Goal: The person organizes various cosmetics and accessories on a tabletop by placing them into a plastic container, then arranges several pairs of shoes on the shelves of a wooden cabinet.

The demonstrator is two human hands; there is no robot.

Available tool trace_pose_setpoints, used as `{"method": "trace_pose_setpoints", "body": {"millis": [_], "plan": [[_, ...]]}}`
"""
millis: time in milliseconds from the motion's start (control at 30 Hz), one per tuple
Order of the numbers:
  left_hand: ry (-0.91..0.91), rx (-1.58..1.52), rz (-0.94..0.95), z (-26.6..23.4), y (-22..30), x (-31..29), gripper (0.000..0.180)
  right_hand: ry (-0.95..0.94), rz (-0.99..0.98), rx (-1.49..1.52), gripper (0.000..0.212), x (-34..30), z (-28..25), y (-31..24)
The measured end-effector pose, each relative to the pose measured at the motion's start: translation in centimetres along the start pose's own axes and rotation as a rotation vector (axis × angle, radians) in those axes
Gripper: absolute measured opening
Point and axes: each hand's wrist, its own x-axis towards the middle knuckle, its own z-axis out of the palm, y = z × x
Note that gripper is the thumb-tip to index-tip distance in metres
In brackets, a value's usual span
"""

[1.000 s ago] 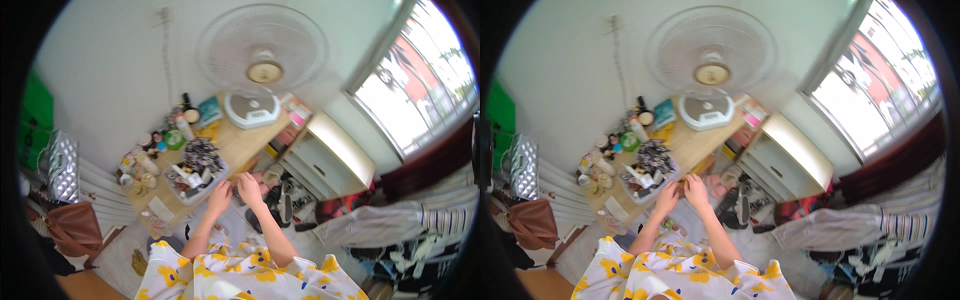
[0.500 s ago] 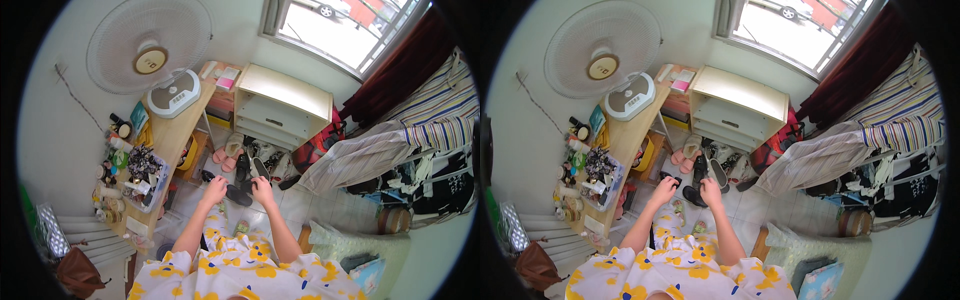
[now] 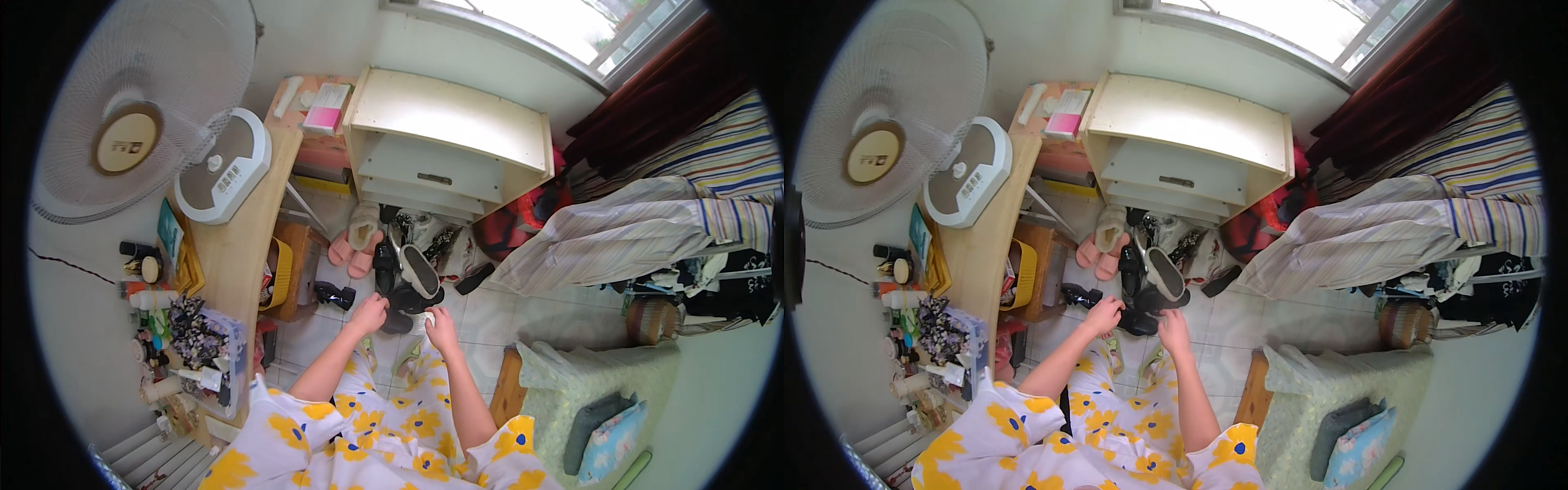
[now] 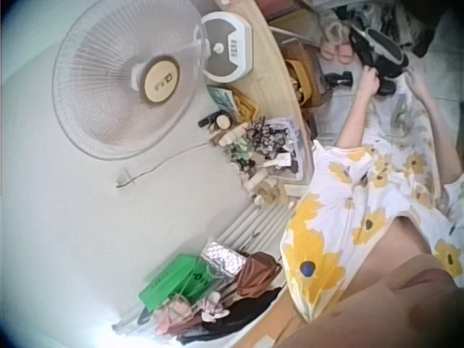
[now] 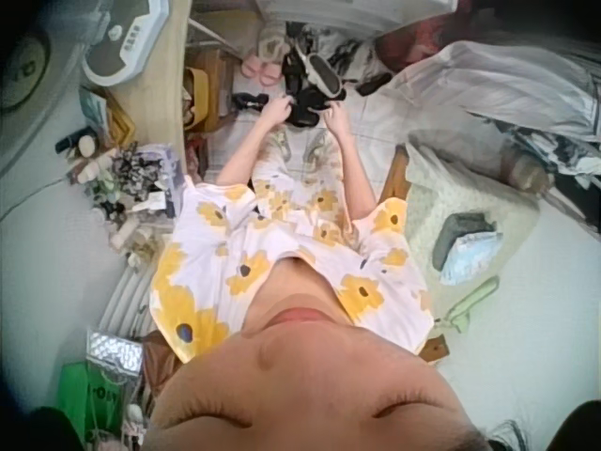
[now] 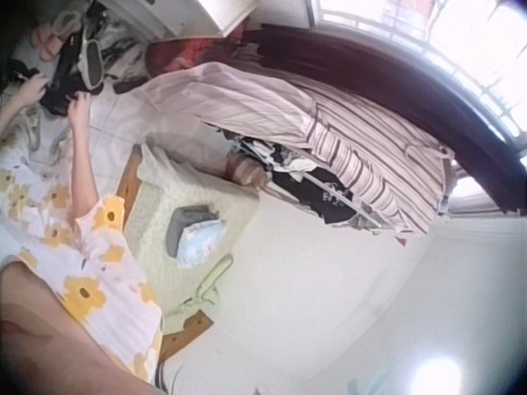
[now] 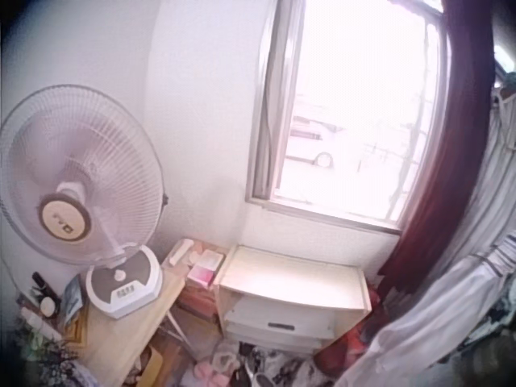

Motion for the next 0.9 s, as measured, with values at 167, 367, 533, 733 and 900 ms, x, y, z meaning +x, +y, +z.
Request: {"method": "trace_pose_setpoints", "body": {"millis": [167, 367, 533, 733, 900], "plan": [[-0.028, 0.015, -0.093, 5.7, -5.8, 4.8, 0.018, -0.076, -0.031, 0.073, 0.025, 5.9, 6.2, 5.8], [0.056, 0.021, -0.095, 13.3, -13.9, 12.6, 0.015, -0.134, -0.207, -0.036, 0.025, 15.1, 14.3, 13.5], [0.229, 0.103, 0.012, 19.2, -23.0, 19.6, 0.013, -0.171, -0.445, -0.101, 0.026, 21.3, 22.1, 19.4], [0.463, 0.068, -0.031, 22.4, -26.8, 23.0, 0.019, -0.258, -0.602, -0.105, 0.029, 24.3, 29.3, 23.2], [0.621, 0.004, 0.044, 25.2, -28.2, 20.3, 0.036, -0.277, -0.519, -0.167, 0.034, 22.4, 30.9, 24.0]]}}
